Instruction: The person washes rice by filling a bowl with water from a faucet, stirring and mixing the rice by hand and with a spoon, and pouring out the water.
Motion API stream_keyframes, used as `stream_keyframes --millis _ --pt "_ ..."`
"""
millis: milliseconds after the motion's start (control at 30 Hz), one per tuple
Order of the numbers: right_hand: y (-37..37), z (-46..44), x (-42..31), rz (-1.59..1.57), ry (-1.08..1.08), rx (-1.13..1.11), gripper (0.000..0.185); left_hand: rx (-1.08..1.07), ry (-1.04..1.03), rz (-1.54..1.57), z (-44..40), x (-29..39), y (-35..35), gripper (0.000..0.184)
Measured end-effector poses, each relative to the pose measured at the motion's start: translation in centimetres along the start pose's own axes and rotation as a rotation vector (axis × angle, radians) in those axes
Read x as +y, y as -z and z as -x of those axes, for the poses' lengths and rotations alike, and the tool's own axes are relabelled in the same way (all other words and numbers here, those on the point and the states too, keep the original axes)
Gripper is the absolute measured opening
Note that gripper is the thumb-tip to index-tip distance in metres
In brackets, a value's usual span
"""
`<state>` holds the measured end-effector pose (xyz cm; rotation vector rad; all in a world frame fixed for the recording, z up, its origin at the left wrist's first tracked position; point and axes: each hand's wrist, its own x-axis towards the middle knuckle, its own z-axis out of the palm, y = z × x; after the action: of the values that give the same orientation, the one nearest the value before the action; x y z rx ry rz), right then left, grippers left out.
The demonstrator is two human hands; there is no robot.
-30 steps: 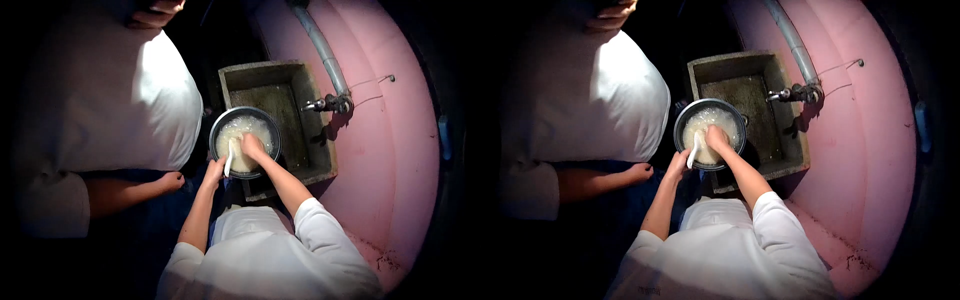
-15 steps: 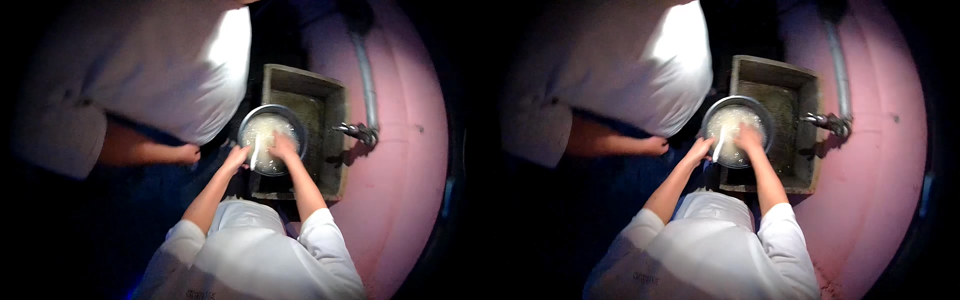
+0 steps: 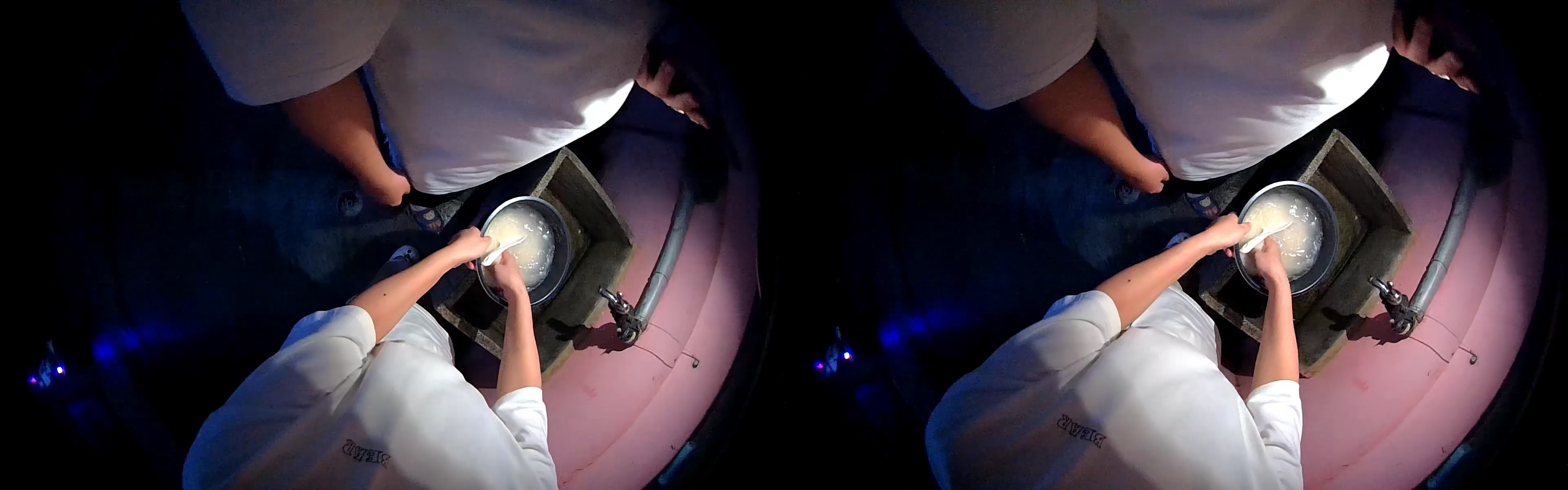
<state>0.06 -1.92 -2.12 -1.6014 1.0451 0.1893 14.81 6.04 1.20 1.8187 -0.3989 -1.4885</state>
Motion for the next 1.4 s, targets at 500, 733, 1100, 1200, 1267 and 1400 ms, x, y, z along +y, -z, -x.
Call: stream_keyframes --millis 500,733,1100,1200,1267,1400 --pt "3.2 1.8 -2.0 0.795 0.092 0.433 0.074 0.035 0.015 -0.038 1.7 1.6 0.6 0.046" --pt "1.6 2.4 -0.7 0.239 -0.08 0.029 0.076 0.039 0.013 -0.008 1.6 0.8 0.3 0.043" --pt "-0.7 0.2 -1.0 0.0 -0.005 0.142 0.042 -0.043 -0.11 0.032 1.8 1.2 -0.1 0.034" --pt "0.6 0.9 -2.3 0.163 -0.034 0.365 0.034 -0.045 -0.066 0.044 1.4 0.9 -0.3 0.034" --pt "1.9 1.0 -2.9 0.223 -0.179 0.453 0.034 -0.088 -0.03 0.035 1.3 1.0 -0.2 0.035" --pt "4.0 2.5 -4.0 0.329 -0.104 0.5 0.032 -0.035 -0.028 0.018 1.1 0.9 0.0 0.04"
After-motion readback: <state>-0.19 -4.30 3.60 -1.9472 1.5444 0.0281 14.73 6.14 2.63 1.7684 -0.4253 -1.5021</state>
